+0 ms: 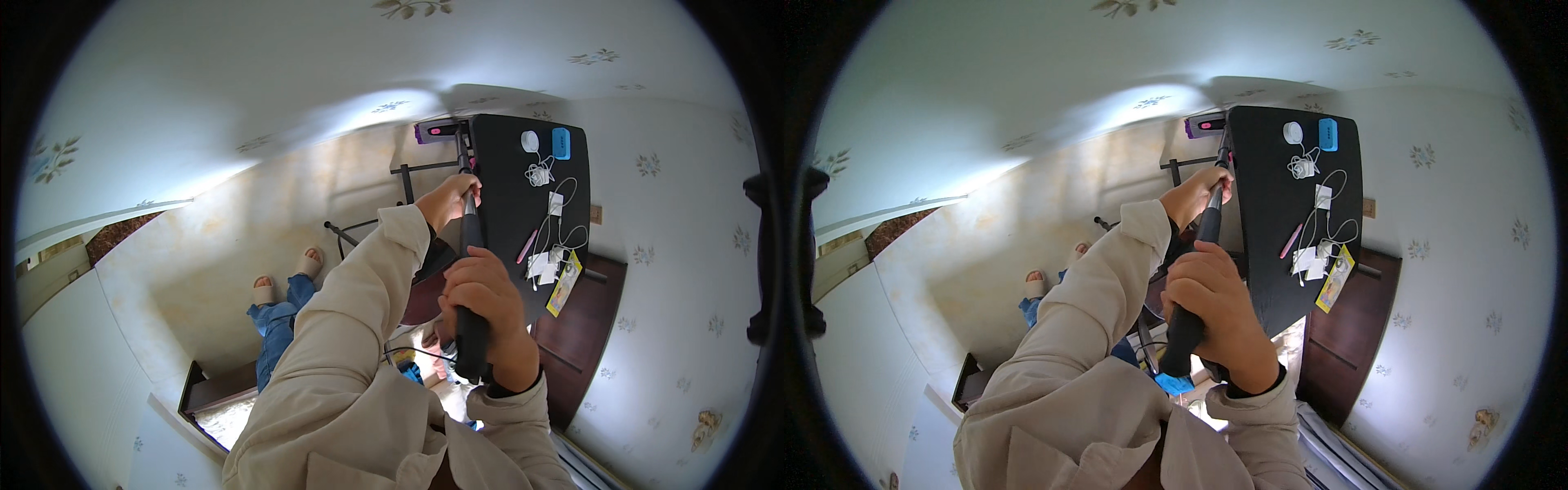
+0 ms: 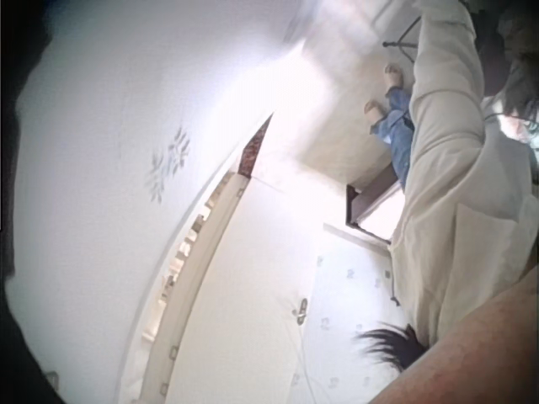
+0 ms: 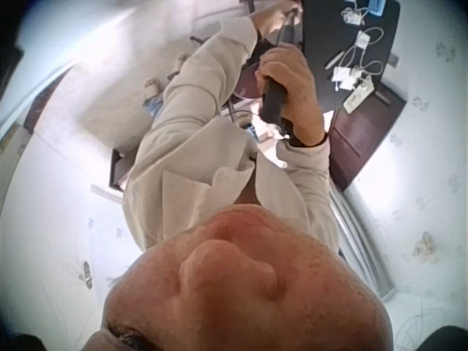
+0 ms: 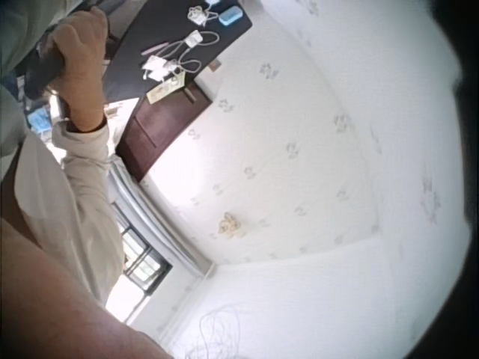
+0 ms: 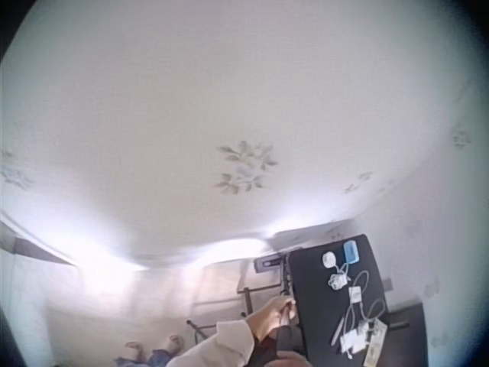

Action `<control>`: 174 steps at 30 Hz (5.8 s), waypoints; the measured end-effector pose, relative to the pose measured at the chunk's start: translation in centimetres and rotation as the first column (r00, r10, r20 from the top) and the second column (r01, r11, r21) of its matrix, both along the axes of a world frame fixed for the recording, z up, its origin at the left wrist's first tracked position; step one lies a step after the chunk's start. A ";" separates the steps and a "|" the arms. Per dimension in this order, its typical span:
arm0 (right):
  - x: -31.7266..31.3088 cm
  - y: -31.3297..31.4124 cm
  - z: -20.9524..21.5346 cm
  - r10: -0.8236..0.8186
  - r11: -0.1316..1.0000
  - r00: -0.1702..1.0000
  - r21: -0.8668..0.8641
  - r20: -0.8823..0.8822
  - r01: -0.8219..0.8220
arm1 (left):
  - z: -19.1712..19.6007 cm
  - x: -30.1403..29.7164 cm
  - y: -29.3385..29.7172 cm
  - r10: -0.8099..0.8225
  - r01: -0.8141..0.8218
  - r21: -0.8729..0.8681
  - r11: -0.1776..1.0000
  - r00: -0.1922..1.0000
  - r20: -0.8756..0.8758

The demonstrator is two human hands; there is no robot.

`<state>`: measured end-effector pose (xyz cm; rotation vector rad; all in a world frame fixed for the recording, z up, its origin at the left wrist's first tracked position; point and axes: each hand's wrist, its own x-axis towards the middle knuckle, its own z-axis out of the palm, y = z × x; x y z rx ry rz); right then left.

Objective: The person mops the tiled floor in a home using a corded electric mop. They move through the entryway, living room, and bedroom, cleaning around furniture and rugs. The mop head is rinsed in a bucket of water during the task.

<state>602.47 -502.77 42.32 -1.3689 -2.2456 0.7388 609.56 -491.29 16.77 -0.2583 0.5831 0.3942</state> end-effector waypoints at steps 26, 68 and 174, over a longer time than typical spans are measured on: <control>-1.0 -6.2 9.5 -0.384 0.916 0.883 0.006 -0.270 0.400 | 10.0 -8.7 -7.6 0.197 -0.186 0.097 0.978 0.973 -0.120; -16.3 2.2 -10.4 -0.520 0.763 0.547 -0.645 -0.656 -0.047 | 0.9 -59.0 -15.7 0.574 -0.595 -0.156 0.788 0.803 -0.163; 39.6 -35.5 -30.8 -0.835 -0.550 -0.550 -0.097 0.029 0.829 | -4.6 -37.8 -30.1 -0.179 0.083 -0.263 0.961 0.913 -0.366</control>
